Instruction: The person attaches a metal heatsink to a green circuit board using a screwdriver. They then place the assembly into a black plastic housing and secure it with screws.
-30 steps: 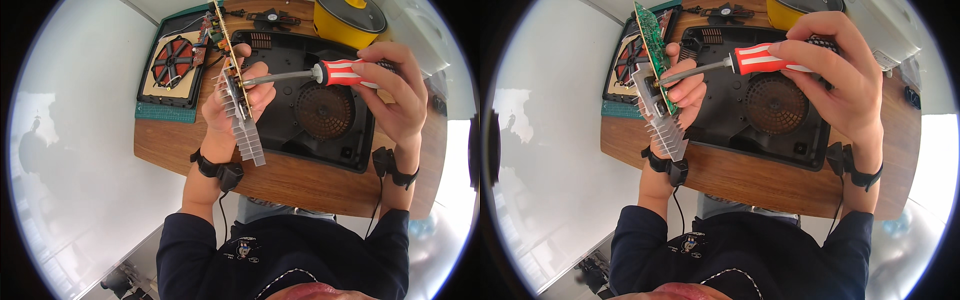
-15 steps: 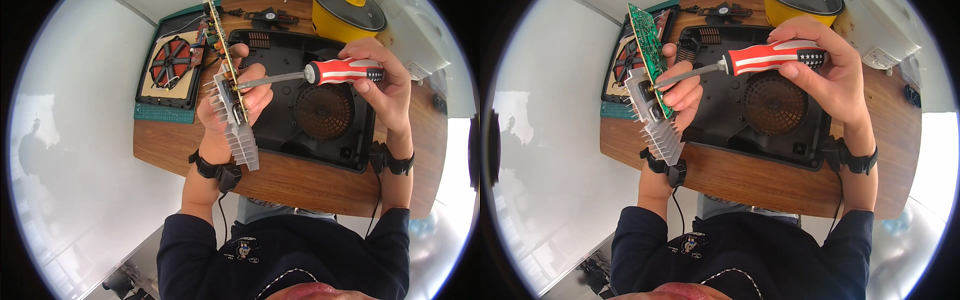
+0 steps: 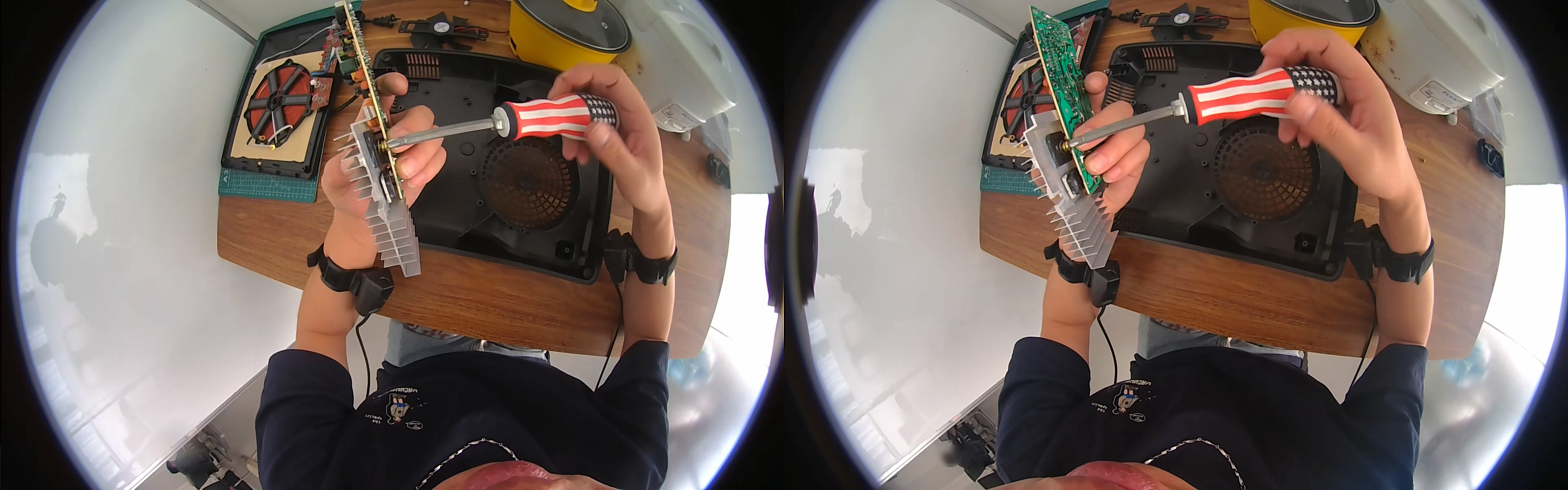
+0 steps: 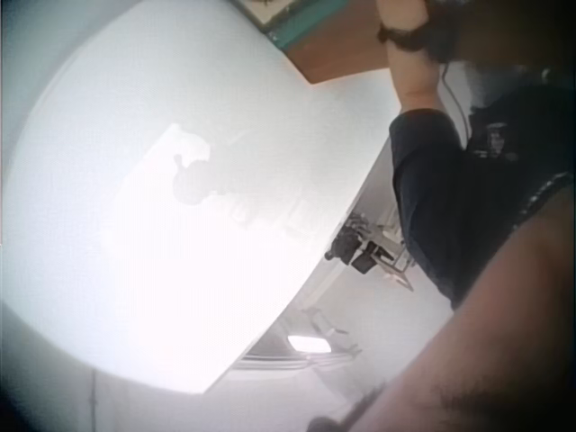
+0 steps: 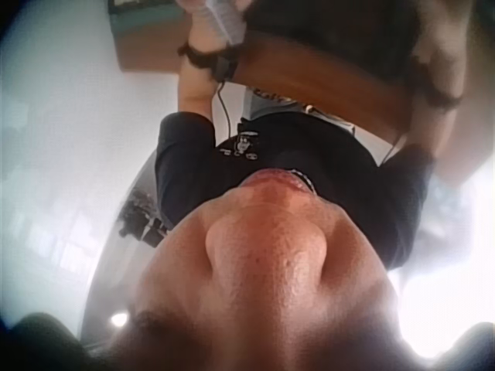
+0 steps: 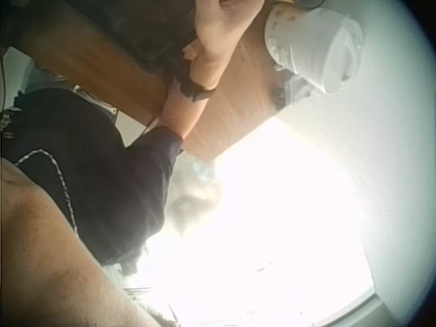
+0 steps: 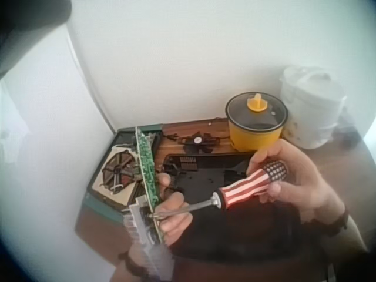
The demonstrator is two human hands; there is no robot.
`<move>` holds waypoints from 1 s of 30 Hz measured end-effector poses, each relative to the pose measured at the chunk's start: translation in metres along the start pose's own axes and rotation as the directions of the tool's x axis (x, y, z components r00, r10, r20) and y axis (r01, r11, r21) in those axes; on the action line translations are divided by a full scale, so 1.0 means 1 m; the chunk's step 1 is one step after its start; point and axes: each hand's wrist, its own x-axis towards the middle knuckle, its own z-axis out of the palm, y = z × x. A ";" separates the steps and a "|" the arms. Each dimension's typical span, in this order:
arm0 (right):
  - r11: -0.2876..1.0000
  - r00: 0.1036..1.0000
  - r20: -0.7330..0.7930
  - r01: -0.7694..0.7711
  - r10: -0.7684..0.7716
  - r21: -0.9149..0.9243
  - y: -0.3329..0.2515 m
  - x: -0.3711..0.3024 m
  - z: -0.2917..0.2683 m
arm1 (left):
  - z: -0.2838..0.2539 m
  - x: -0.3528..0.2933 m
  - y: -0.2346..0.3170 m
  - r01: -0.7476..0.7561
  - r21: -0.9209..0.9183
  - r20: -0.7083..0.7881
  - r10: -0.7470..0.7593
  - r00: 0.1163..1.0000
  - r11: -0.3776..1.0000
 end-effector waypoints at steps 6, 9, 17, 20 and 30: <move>0.991 0.991 0.044 -0.130 0.129 0.018 0.004 -0.002 -0.011 | 0.003 -0.001 0.001 -0.018 -0.045 -0.051 0.016 0.999 0.999; 0.992 0.993 0.001 -0.120 0.120 0.049 0.001 -0.003 -0.002 | 0.004 0.001 0.001 -0.014 -0.040 -0.033 0.012 0.999 0.999; 1.000 0.997 -0.080 -0.001 0.000 -0.007 -0.002 0.002 0.008 | 0.003 -0.001 -0.001 -0.041 -0.028 -0.047 0.039 0.998 0.999; 0.997 0.996 -0.084 -0.038 0.032 -0.071 -0.006 0.000 0.000 | 0.003 0.001 0.002 -0.051 -0.016 -0.061 0.050 0.997 0.999; 0.984 0.972 -0.157 -0.179 0.173 -0.024 -0.005 0.002 -0.003 | 0.005 0.001 0.000 -0.033 0.024 -0.079 0.035 0.996 0.999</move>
